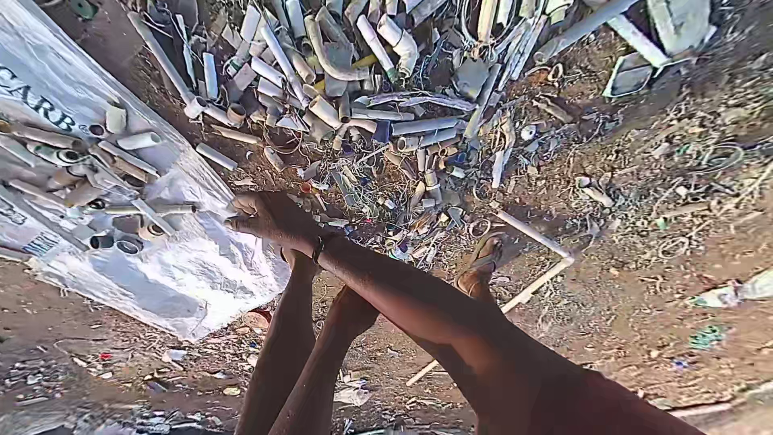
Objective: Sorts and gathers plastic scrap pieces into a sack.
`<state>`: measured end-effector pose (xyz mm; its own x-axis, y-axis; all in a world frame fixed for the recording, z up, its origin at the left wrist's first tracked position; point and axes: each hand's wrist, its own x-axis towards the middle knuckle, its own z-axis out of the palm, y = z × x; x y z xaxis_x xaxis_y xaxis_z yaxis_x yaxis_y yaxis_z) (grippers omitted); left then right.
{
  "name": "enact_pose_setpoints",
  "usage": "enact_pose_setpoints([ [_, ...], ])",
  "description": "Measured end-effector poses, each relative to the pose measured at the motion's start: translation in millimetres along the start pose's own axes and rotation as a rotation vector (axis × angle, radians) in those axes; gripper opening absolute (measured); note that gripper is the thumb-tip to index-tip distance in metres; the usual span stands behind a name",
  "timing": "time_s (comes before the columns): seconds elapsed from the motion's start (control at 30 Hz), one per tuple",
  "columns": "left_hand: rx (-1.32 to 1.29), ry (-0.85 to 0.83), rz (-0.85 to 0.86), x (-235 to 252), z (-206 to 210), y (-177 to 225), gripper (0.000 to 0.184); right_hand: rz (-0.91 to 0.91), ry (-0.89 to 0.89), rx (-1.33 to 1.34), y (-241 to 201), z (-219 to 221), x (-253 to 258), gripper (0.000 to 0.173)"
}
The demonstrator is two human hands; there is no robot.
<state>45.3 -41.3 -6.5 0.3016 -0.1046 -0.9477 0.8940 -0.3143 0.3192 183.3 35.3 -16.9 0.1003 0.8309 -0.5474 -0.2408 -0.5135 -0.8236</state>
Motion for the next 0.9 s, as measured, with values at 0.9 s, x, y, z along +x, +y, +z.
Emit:
enact_pose_setpoints([
  [0.9, -0.607, 0.511, -0.244, 18, 16, 86, 0.034, 0.442, 0.165, 0.17, 181, -99, -212, 0.023],
])
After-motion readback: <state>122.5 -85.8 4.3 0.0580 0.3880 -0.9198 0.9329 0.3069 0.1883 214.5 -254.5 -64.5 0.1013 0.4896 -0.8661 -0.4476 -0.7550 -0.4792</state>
